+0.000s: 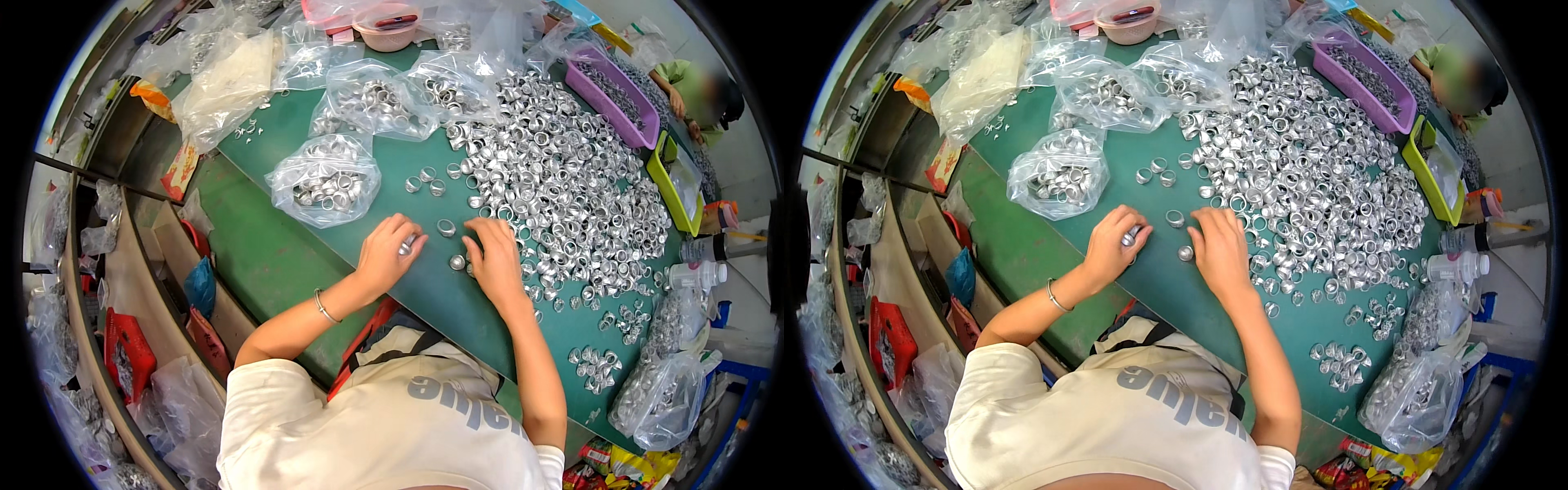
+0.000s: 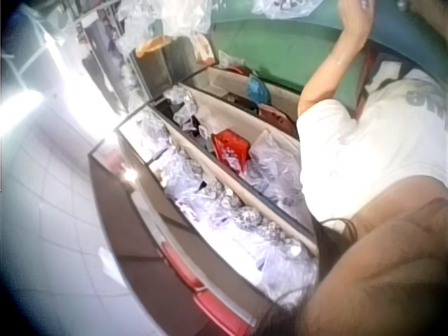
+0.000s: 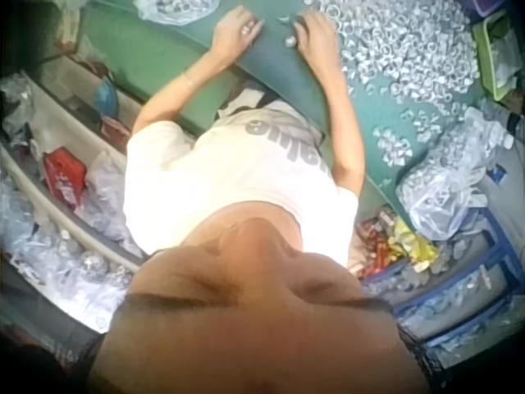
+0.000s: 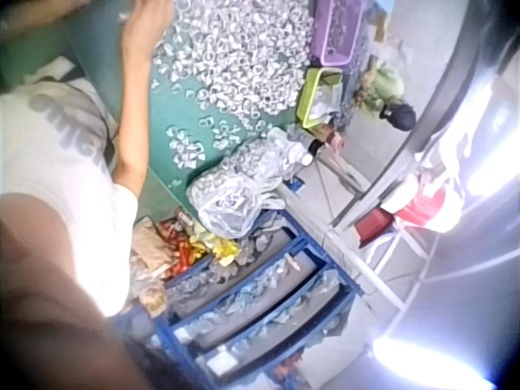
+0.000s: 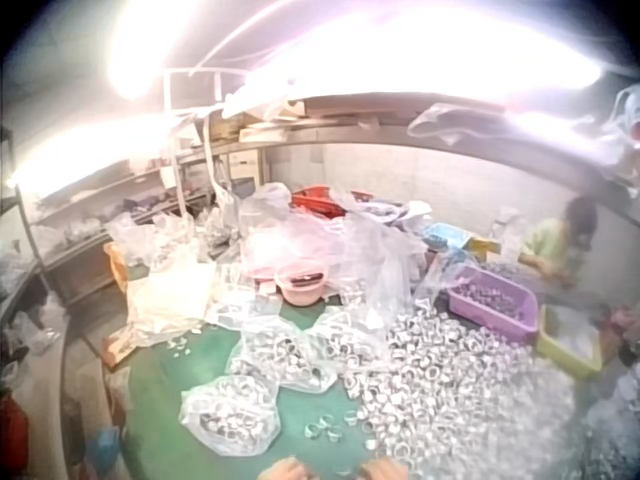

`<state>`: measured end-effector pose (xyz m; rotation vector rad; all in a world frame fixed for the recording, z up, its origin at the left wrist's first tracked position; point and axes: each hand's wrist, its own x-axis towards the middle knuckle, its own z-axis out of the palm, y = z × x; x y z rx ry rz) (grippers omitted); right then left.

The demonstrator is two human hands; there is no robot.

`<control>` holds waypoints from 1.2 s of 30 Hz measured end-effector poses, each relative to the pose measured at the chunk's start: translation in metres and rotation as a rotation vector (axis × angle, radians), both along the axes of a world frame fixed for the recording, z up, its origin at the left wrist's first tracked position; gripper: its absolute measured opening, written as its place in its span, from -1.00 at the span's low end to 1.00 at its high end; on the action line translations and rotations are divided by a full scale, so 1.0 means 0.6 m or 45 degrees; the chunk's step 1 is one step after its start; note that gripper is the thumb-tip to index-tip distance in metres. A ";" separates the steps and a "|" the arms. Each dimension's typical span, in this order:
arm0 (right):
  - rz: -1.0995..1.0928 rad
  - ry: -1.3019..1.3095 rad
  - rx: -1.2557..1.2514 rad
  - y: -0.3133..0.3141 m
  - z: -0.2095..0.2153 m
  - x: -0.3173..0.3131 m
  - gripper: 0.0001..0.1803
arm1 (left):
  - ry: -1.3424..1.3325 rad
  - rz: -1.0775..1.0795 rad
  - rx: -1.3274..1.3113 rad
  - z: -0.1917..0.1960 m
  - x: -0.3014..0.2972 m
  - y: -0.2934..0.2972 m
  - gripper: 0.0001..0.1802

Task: The person picks up metal rings from a large pile on a table, gathers them into their hand, and places them into plastic bags.

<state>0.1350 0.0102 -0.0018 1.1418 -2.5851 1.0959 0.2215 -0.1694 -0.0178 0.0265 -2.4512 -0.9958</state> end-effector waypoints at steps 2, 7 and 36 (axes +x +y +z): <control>0.071 -0.052 0.064 0.015 0.020 0.016 -0.73 | -0.043 -0.003 -0.088 -0.002 0.014 0.002 -0.85; 0.179 0.102 0.396 0.019 0.022 0.040 -0.67 | -0.010 -0.071 -0.241 0.002 0.022 -0.002 -0.82; 0.180 -2.027 -1.081 0.058 0.022 0.056 -0.75 | -1.196 -0.348 2.535 0.010 0.021 0.053 -0.60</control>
